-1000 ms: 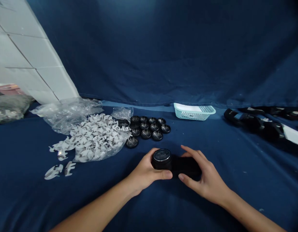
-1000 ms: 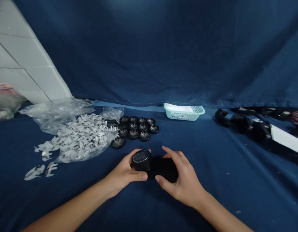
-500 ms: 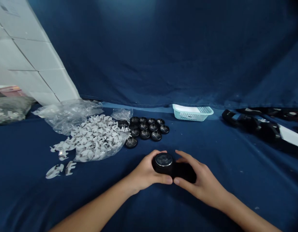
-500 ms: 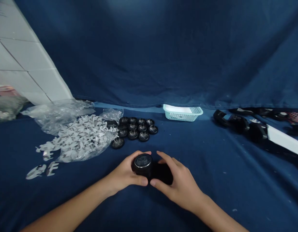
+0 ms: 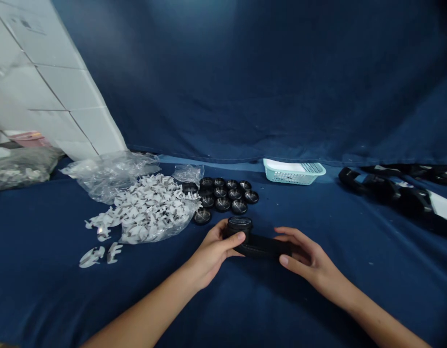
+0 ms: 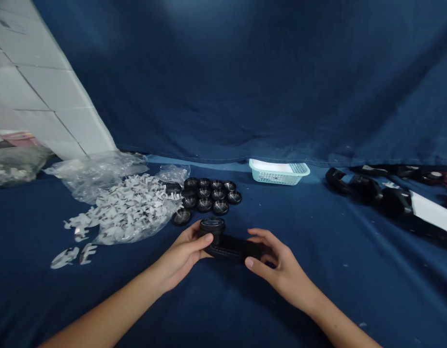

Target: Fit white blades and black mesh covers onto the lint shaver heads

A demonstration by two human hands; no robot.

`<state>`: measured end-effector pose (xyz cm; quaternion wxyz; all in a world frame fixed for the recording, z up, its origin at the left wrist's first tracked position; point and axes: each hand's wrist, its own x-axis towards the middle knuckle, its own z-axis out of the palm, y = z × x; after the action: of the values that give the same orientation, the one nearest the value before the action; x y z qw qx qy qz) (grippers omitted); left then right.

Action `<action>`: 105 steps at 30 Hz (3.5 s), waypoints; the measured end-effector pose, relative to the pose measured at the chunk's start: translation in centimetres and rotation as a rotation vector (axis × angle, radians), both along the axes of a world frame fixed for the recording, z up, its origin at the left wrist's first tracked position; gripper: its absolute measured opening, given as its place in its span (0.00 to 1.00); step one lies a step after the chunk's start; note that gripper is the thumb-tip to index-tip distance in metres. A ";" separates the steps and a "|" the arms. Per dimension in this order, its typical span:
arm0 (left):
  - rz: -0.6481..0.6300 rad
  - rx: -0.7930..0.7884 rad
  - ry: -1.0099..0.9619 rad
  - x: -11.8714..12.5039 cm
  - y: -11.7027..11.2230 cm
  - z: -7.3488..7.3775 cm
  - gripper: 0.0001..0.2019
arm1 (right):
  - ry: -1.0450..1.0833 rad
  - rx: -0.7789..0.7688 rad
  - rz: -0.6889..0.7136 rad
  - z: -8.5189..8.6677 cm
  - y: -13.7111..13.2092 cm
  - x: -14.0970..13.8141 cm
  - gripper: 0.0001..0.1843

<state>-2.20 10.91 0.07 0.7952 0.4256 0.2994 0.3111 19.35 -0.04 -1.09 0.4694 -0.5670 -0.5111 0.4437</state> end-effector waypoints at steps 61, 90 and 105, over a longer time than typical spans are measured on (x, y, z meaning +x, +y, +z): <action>0.096 -0.480 -0.192 -1.9 2.8 0.1 0.26 | -0.159 0.082 -0.422 -4.2 1.7 0.3 0.20; -0.410 -0.349 -0.098 -1.5 1.3 -0.5 0.13 | 0.351 0.119 0.085 -1.7 4.5 -6.2 0.29; -0.369 -0.364 0.048 -1.7 1.1 0.1 0.14 | 0.395 0.115 0.080 -1.9 4.4 -5.9 0.26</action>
<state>-3.95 11.96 0.15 0.8947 0.3301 0.2867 0.0915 13.46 4.31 -3.00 0.5742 -0.4203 -0.4559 0.5346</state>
